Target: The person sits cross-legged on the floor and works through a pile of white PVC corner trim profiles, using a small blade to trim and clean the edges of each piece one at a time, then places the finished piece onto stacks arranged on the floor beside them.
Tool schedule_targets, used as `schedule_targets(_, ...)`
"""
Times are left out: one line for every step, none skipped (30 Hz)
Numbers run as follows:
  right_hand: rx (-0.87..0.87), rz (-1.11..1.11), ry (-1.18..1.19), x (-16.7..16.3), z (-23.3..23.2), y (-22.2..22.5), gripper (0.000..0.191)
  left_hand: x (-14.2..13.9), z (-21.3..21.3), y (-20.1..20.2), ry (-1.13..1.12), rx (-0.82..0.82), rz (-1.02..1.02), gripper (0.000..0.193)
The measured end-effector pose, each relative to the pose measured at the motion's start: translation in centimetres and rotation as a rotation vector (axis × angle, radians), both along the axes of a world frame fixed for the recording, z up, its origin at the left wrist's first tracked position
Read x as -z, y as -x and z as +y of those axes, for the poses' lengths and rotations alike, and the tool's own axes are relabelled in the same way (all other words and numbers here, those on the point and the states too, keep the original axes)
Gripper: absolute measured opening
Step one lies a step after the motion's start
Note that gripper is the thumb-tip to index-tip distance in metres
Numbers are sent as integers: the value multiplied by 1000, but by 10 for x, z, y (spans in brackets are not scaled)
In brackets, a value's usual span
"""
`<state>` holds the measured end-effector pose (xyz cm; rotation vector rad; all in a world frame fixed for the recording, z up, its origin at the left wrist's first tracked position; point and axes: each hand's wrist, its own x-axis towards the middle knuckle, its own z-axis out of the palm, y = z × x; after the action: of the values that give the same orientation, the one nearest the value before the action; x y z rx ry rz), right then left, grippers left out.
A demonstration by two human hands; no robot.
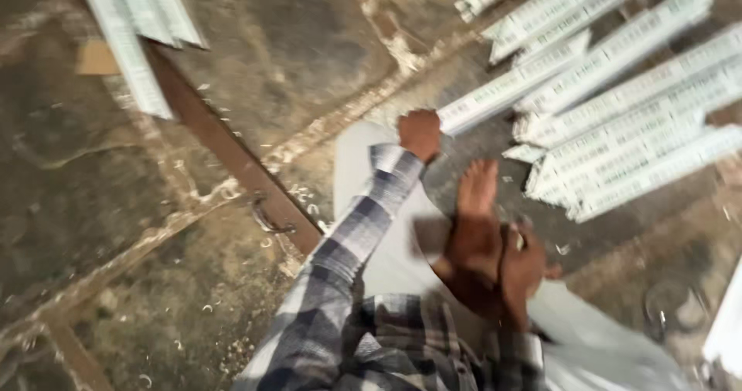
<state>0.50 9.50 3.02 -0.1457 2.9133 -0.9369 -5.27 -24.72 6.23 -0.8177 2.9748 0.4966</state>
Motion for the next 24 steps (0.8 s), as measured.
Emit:
schedule_targets(-28, -6, 45, 4, 1, 1, 34, 7, -1, -4, -15, 9, 87, 18)
schedule_targets(-8, -21, 18, 5, 1, 0, 33, 12, -1, -6, -33, 14, 169, 13)
schedule_targets(12, -35, -5, 6, 0, -1, 32, 16, -1, -5, -44, 62, 175, 11)
schedule_targets(21, -44, -24, 6, -2, -1, 31, 20, -3, 0, -51, 98, 185, 10)
schedule_targets(30, -47, -5, 5, -4, -1, 30, 23, -1, 5, -73, 103, 176, 11)
schedule_targets(32, -49, 15, 3, -5, -1, 29, 26, 1, 12, -95, 103, 167, 11)
schedule_targets(28, -49, 39, 1, -6, 0, 28, 30, 1, 18, -111, 97, 160, 12)
schedule_targets(28, -25, 19, 0, -8, 0, 27, 34, 2, 25, -115, 115, 180, 13)
schedule_targets(28, -1, -1, -2, -10, -1, 27, 38, 3, 33, -118, 133, 201, 13)
schedule_targets(23, 23, -19, -3, -11, -1, 27, 41, 2, 41, -119, 147, 221, 14)
schedule_targets(33, 3, -32, -5, -13, -1, 27, 45, 0, 47, -128, 196, 247, 12)
schedule_targets(44, -16, -42, -7, -15, -2, 28, 49, -3, 53, -134, 245, 274, 11)
schedule_targets(56, -35, -51, -8, -17, -2, 28, 52, -7, 59, -138, 295, 301, 11)
schedule_targets(74, -65, -74, -10, -18, -3, 28, 54, -11, 64, -193, 327, 312, 11)
schedule_targets(93, -91, -96, -11, -19, -3, 28, 55, -16, 69, -246, 359, 325, 11)
schedule_targets(113, -116, -118, -12, -20, -3, 28, 56, -19, 74, -300, 391, 340, 12)
schedule_targets(98, -81, -102, -12, -21, -2, 27, 56, -20, 78, -288, 410, 368, 10)
schedule_targets(84, -47, -86, -11, -23, -1, 26, 57, -20, 81, -276, 429, 397, 12)
schedule_targets(70, -13, -69, -10, -23, 0, 25, 57, -20, 85, -262, 448, 424, 15)
schedule_targets(68, -14, -87, -10, -23, 1, 24, 57, -18, 88, -267, 449, 430, 15)
schedule_targets(68, -17, -102, -9, -23, 1, 24, 58, -17, 90, -269, 451, 434, 15)
schedule_targets(67, -21, -117, -8, -23, 1, 23, 59, -16, 92, -272, 453, 436, 15)
schedule_targets(53, -9, -110, -7, -23, 1, 23, 60, -14, 93, -271, 446, 457, 15)
schedule_targets(38, 3, -104, -6, -22, 1, 23, 61, -12, 94, -270, 437, 478, 15)
